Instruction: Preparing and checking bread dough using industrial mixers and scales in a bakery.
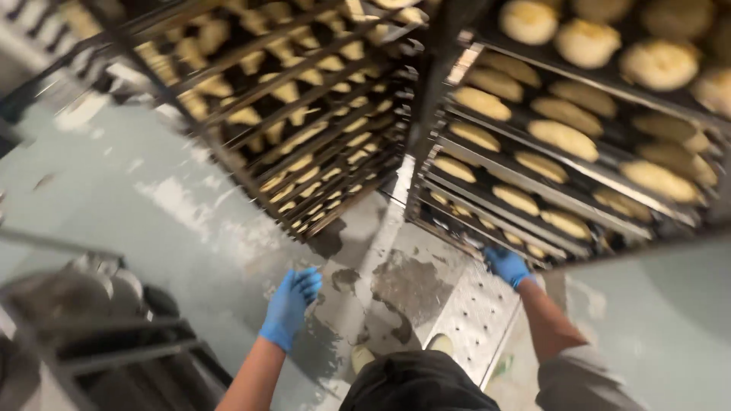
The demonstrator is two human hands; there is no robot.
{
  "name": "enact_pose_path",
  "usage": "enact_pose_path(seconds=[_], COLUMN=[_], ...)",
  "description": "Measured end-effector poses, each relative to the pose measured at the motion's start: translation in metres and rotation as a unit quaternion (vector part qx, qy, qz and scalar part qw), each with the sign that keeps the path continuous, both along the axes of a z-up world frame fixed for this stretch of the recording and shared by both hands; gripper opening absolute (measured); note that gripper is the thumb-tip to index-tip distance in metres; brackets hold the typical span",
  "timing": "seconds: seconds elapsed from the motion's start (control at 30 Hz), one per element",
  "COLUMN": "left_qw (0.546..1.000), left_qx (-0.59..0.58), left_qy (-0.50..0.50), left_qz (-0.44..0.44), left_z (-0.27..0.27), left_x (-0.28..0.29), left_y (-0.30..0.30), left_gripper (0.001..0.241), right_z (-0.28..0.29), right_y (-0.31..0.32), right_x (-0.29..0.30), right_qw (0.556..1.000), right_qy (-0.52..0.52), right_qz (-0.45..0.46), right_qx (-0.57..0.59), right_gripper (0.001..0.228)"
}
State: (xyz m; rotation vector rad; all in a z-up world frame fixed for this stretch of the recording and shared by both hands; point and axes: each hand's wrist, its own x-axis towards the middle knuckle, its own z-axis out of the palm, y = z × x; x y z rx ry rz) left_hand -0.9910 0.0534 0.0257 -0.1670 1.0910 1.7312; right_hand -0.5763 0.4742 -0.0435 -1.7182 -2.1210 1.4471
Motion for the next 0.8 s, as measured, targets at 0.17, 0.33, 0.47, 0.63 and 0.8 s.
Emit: enact_pose_path(seconds=[0.17,0.33,0.47,0.63,0.8], left_qw=[0.979,0.943,0.912,0.871,0.857], left_qx=[-0.053,0.082,0.132,0.101,-0.018], left_qy=[0.097,0.109,0.069,0.033,0.001], left_qz=[-0.174,-0.303,-0.382,-0.479,-0.515], left_z=[0.101,0.136,0.12,0.12,0.046], left_x=[0.025,0.135,0.268,0.444,0.582], left_y=[0.158,0.274,0.328,0.366,0.408], left_gripper=[0.053,0.054,0.057,0.057,0.042], right_z=[0.14,0.178,0.157,0.103,0.071], right_y=[0.021,0.029,-0.027,-0.086,-0.115], right_x=[0.047,0.168,0.288,0.476,0.625], right_qw=[0.966,0.918,0.936,0.901,0.87], right_qy=[0.124,0.185,0.075,0.035,-0.077], right_qz=[-0.174,-0.29,-0.288,-0.408,-0.474], right_qx=[0.147,0.199,0.189,0.144,0.11], right_gripper=[0.032,0.027,0.04,0.044,0.049])
